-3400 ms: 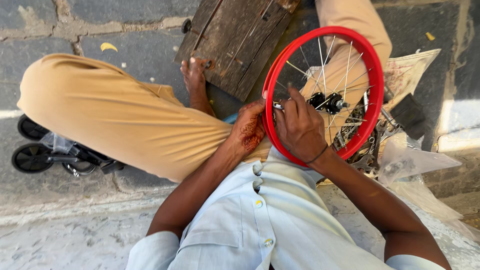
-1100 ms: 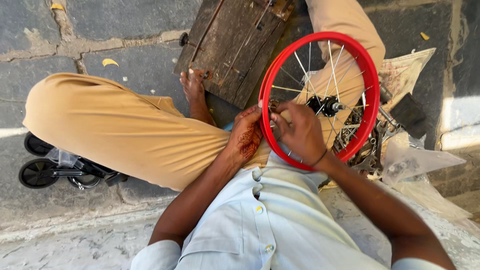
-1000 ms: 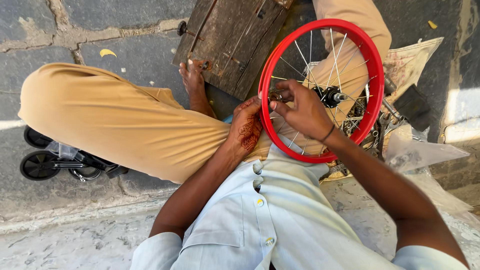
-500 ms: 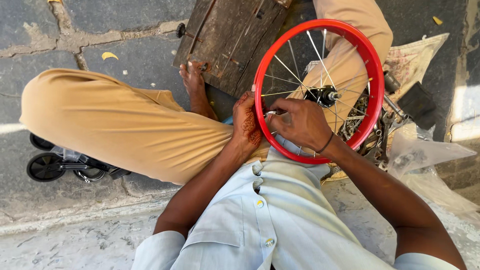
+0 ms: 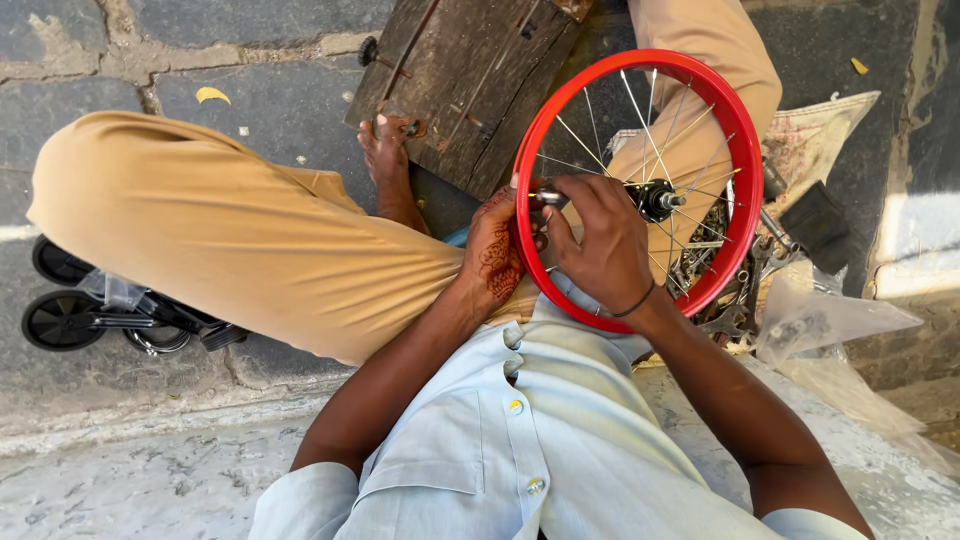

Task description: The person sits on the floor and uses their hands to insert spokes into the hub of a red bicycle rim, then places the rim onto a truing stand to align it.

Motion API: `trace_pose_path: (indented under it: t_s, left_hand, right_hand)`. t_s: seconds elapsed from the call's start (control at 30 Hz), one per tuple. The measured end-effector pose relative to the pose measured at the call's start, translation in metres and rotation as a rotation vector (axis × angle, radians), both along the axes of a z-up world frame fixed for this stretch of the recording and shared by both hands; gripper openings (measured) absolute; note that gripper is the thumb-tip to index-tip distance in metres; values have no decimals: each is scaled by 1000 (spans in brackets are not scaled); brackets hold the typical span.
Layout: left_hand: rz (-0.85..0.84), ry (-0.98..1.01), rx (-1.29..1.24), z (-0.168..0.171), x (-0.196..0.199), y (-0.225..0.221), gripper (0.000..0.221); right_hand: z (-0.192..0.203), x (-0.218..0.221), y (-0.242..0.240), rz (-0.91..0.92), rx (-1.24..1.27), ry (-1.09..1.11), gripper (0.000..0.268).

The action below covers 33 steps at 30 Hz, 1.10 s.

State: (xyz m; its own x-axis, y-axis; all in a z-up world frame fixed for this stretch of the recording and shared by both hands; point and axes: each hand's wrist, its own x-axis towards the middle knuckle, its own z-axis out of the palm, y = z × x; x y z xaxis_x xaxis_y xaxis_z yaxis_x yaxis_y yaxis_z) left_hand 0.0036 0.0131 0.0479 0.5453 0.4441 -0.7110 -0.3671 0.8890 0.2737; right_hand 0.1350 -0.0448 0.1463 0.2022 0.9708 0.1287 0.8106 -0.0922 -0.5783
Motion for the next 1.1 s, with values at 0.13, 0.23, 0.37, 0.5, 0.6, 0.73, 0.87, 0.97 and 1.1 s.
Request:
trace_pose_path:
  t_s: [0.13, 0.23, 0.37, 0.5, 0.6, 0.73, 0.87, 0.97, 1.1]
  left_hand:
    - [24, -46, 49, -6, 1, -1, 24]
    - [34, -69, 23, -9, 1, -3, 22]
    - [48, -141, 32, -9, 4, -2, 22]
    - [-19, -45, -12, -5, 4, 1, 23]
    - [14, -232, -84, -3, -1, 3, 16]
    - [-10, -303, -23, 4, 3, 11, 27]
    - [-13, -208, 21, -11, 6, 5, 25]
    - [34, -188, 34, -8, 8, 2, 21]
    - [46, 55, 9, 9, 14, 17, 38]
  right_hand:
    - [1, 27, 21, 37, -323, 232, 49]
    - [1, 35, 28, 281, -271, 149, 59]
    - [-5, 29, 27, 170, -446, 108, 44]
    - [-9, 13, 24, 218, -288, -403, 18]
    - [4, -7, 7, 202, 242, -555, 30]
    - [11, 1, 11, 203, 267, -440, 31]
    - [-6, 19, 18, 216, -32, -55, 32]
    - [-11, 23, 12, 260, 20, -204, 32]
    - [-16, 30, 1, 255, 163, -353, 33]
